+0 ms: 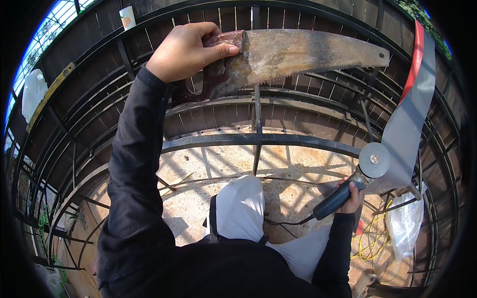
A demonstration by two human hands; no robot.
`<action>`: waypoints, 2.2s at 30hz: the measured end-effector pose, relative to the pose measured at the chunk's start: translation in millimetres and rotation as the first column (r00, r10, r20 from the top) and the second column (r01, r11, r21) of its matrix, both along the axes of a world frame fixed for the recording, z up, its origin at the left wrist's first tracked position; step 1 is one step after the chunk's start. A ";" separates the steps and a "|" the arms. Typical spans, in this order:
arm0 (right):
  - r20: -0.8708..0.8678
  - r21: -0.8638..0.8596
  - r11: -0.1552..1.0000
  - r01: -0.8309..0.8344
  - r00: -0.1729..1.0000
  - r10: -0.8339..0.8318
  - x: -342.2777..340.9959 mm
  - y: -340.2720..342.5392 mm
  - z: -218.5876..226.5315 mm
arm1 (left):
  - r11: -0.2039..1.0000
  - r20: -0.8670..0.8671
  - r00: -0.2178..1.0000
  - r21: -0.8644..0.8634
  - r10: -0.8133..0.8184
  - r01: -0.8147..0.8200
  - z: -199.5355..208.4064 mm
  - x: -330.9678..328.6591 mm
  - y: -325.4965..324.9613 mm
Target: The person holds a hand saw with one hand and uses an angle grinder with the other to cut into the metal blade of the saw.
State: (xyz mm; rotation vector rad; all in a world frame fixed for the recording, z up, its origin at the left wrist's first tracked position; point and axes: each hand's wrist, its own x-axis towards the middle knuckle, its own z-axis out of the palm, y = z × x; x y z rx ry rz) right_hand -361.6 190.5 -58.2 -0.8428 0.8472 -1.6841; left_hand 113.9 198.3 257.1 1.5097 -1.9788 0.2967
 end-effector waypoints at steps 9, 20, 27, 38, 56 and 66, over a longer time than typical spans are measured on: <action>0.004 -0.073 0.991 -0.111 0.994 0.111 9.6 -11.1 -6.4 | 0.999 0.084 0.996 0.043 -0.016 0.013 32.6 -9.4 18.9; 0.017 -0.054 0.996 -0.077 0.997 0.078 0.4 -9.9 -8.3 | 0.996 0.182 0.979 0.007 -0.086 0.086 40.6 -23.4 -0.5; -0.005 -0.043 0.999 -0.024 1.000 0.024 -15.6 -7.6 -11.9 | 0.993 0.200 0.973 0.019 -0.117 0.116 35.1 -26.9 -15.3; 0.046 -0.008 0.998 0.068 0.997 -0.068 -44.3 -13.6 -28.0 | 0.994 0.224 0.969 0.021 -0.107 0.105 8.4 -34.8 -30.3; 0.003 -0.022 0.997 0.077 0.997 -0.077 -43.5 3.6 -10.0 | 0.732 -0.244 0.963 0.636 -0.112 0.247 -152.5 -53.5 -99.4; -0.041 -0.019 0.991 0.135 0.990 -0.136 -52.8 17.0 -8.5 | 0.609 -0.213 0.959 0.740 -0.188 0.284 -217.1 -87.1 -161.0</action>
